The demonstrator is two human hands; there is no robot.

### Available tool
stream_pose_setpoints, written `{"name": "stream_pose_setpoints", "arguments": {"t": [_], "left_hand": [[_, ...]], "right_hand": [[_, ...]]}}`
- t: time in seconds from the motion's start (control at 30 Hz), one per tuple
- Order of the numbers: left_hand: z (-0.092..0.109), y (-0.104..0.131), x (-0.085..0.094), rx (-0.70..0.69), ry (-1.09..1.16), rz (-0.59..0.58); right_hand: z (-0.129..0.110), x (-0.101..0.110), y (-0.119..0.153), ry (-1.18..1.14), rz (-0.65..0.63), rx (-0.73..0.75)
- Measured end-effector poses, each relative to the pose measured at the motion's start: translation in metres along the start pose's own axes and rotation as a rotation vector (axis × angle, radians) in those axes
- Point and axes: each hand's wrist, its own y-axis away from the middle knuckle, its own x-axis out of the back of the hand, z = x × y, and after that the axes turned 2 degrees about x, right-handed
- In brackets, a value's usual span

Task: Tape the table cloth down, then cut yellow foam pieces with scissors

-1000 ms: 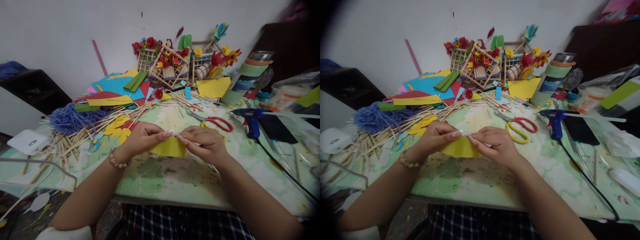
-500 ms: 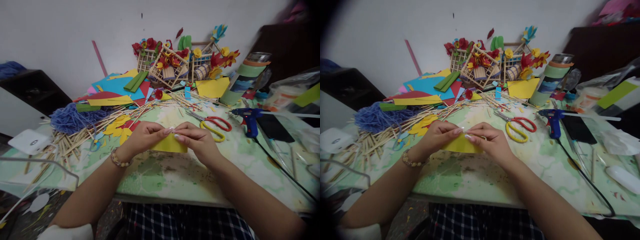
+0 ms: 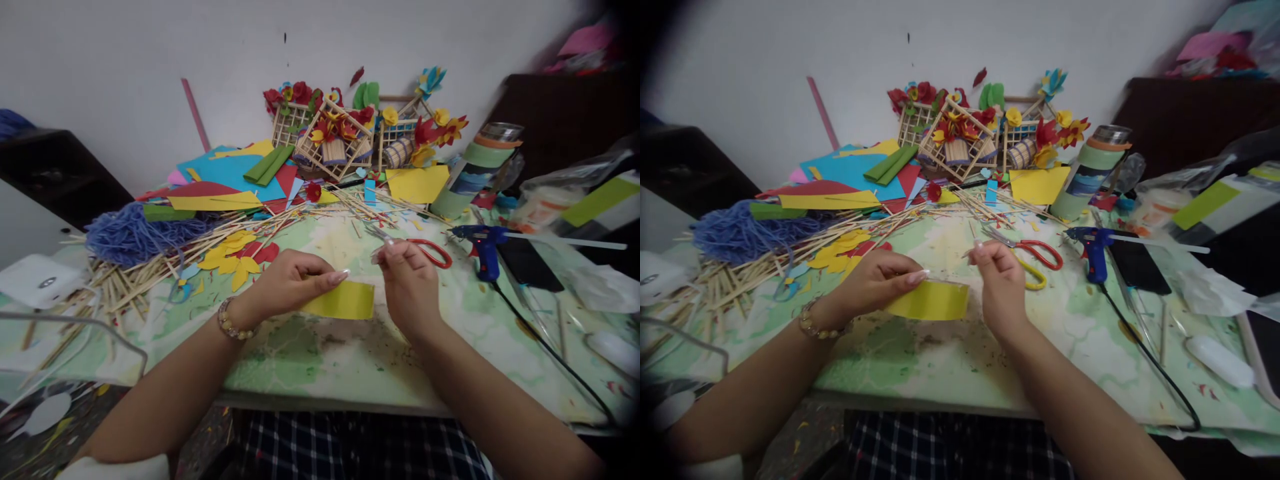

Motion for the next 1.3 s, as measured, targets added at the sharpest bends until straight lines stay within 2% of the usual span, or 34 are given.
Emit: {"name": "stream_pose_setpoints", "arguments": {"t": [0.07,0.17,0.3,0.43,0.57,0.67,0.93,1.0,1.13,1.2,1.3], "left_hand": [[-0.002,0.0,0.0,0.003,0.004,0.021],[-0.005,-0.002,0.002,0.026,0.041,0.046],[-0.008,-0.004,0.003,0.102,0.159,0.114],[-0.008,-0.004,0.0,0.116,0.218,0.104],[-0.001,-0.002,-0.003,0.066,0.143,0.111],[0.003,-0.001,-0.004,0.046,0.075,0.12],[0.004,0.001,-0.008,0.022,-0.019,0.136],[0.005,0.001,-0.009,0.042,-0.016,0.137],[0.005,0.001,-0.01,0.032,-0.031,0.116],[0.004,0.002,-0.01,-0.032,-0.062,0.114],[0.002,0.005,-0.011,-0.281,-0.202,0.141]], "right_hand": [[-0.001,0.006,-0.008,-0.083,0.041,-0.023],[-0.003,0.01,-0.016,-0.125,0.022,-0.002],[-0.002,0.009,-0.015,0.011,-0.032,0.003],[-0.003,0.001,-0.003,0.285,-0.224,0.074],[-0.012,-0.006,0.007,0.294,-0.431,0.094],[-0.019,-0.008,0.011,0.326,-0.496,0.148],[-0.025,-0.009,0.014,0.387,-0.357,0.18],[-0.026,-0.01,0.016,0.457,-0.306,0.271],[-0.028,-0.011,0.019,0.639,-0.242,0.603],[-0.028,-0.01,0.019,0.658,-0.26,0.655],[-0.025,-0.005,0.015,0.57,-0.257,0.539]]}}
